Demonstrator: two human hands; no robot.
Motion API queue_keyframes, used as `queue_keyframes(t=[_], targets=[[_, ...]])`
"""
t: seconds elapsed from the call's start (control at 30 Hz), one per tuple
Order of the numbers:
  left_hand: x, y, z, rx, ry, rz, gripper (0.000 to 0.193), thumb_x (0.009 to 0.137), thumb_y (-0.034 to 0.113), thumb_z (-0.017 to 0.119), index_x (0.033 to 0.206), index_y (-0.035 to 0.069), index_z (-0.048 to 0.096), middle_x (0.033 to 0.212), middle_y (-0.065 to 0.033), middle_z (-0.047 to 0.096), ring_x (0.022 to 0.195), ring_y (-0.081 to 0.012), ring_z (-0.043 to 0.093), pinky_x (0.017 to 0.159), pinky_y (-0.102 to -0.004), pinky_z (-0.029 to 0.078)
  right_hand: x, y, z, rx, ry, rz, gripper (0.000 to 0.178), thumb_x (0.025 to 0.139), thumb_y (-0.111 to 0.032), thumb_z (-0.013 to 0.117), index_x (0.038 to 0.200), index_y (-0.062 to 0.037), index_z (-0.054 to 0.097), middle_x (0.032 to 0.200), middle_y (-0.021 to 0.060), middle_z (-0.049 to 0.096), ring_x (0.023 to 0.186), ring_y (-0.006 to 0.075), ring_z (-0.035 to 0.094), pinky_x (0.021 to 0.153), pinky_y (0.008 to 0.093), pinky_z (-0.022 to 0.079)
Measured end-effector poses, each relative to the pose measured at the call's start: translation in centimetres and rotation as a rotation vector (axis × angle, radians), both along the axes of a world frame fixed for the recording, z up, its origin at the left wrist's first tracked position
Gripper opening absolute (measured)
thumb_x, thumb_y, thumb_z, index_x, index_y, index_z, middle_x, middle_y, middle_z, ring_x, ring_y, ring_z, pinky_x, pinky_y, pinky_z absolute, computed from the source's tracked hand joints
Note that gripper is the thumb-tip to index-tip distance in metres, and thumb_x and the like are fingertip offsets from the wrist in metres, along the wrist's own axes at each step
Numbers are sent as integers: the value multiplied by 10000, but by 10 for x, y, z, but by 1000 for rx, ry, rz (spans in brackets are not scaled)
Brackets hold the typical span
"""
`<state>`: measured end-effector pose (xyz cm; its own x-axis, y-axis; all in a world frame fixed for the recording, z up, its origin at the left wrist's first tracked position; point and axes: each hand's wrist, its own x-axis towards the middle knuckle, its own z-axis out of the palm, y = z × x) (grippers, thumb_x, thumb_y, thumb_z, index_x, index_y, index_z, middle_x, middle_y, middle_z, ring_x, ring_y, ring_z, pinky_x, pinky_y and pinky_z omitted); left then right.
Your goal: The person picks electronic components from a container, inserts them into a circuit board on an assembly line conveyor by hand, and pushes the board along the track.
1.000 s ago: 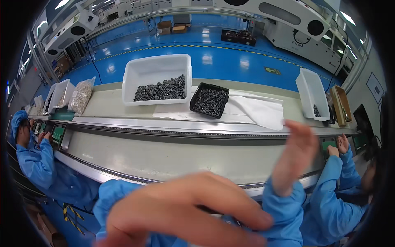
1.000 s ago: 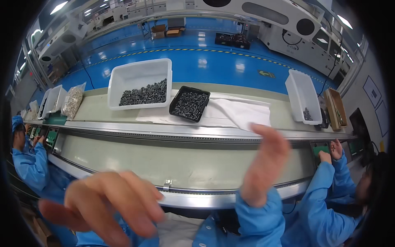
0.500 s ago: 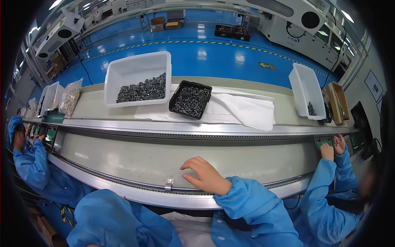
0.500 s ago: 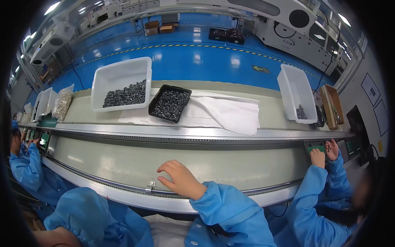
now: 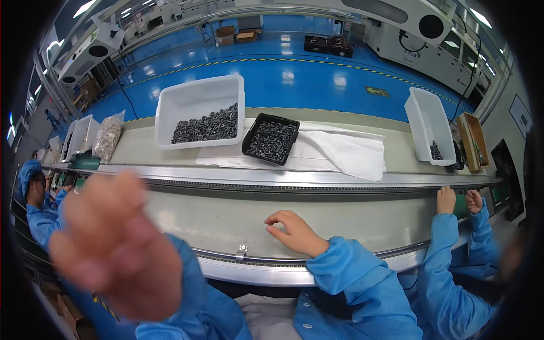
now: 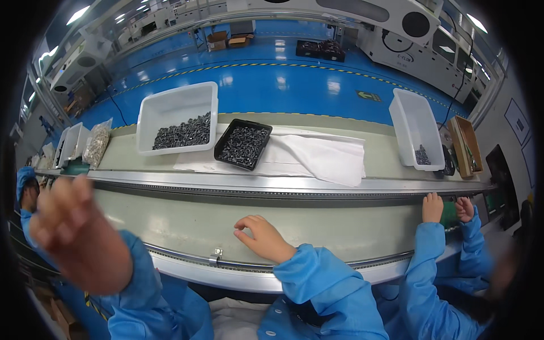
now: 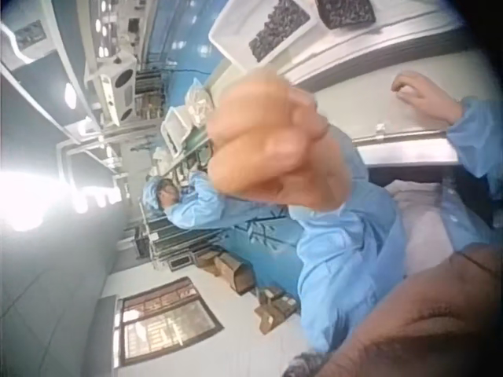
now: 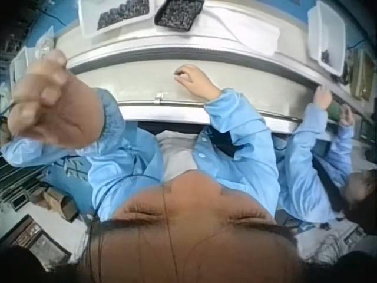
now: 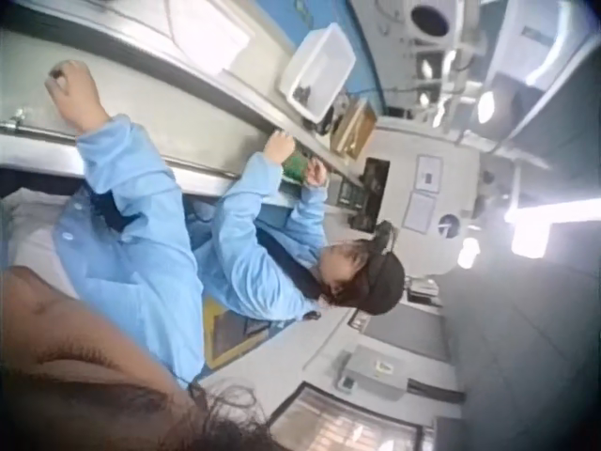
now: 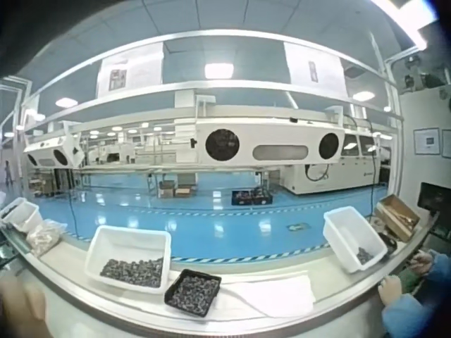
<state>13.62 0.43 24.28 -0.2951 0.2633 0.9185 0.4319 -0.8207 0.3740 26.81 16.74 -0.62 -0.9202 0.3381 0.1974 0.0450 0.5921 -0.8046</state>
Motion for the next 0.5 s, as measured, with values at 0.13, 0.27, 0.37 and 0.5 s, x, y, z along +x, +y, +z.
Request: queue_keyframes(t=[0.13,0.27,0.37,0.5], targets=[[25,35,12,-207,354,127,104,943,230,603,901,154,546,759,14,576,567,-109,483,570,-280,371,-5,5,21,-79,-155,-106,220,925,-223,563,1031,-40,621,1025,99,640,965,256,583,889,339,448],[1,9,10,153,287,-18,91,942,248,594,924,164,565,796,47,591,623,-82,501,624,-272,373,6,0,24,-194,-344,-262,238,915,-234,569,992,-17,631,991,103,651,942,263,589,877,342,455],[-2,-9,9,449,173,-146,91,940,262,587,942,171,579,824,72,603,666,-61,515,664,-267,375,8,7,20,-73,-220,-161,249,919,-239,570,1036,-27,627,1017,107,649,954,258,591,873,344,462],[18,-12,0,834,43,-338,105,939,281,577,965,181,598,861,105,618,722,-34,533,717,-259,377,6,17,8,33,-87,-56,269,922,-248,573,1080,-35,624,1043,112,647,963,254,596,867,346,469]])
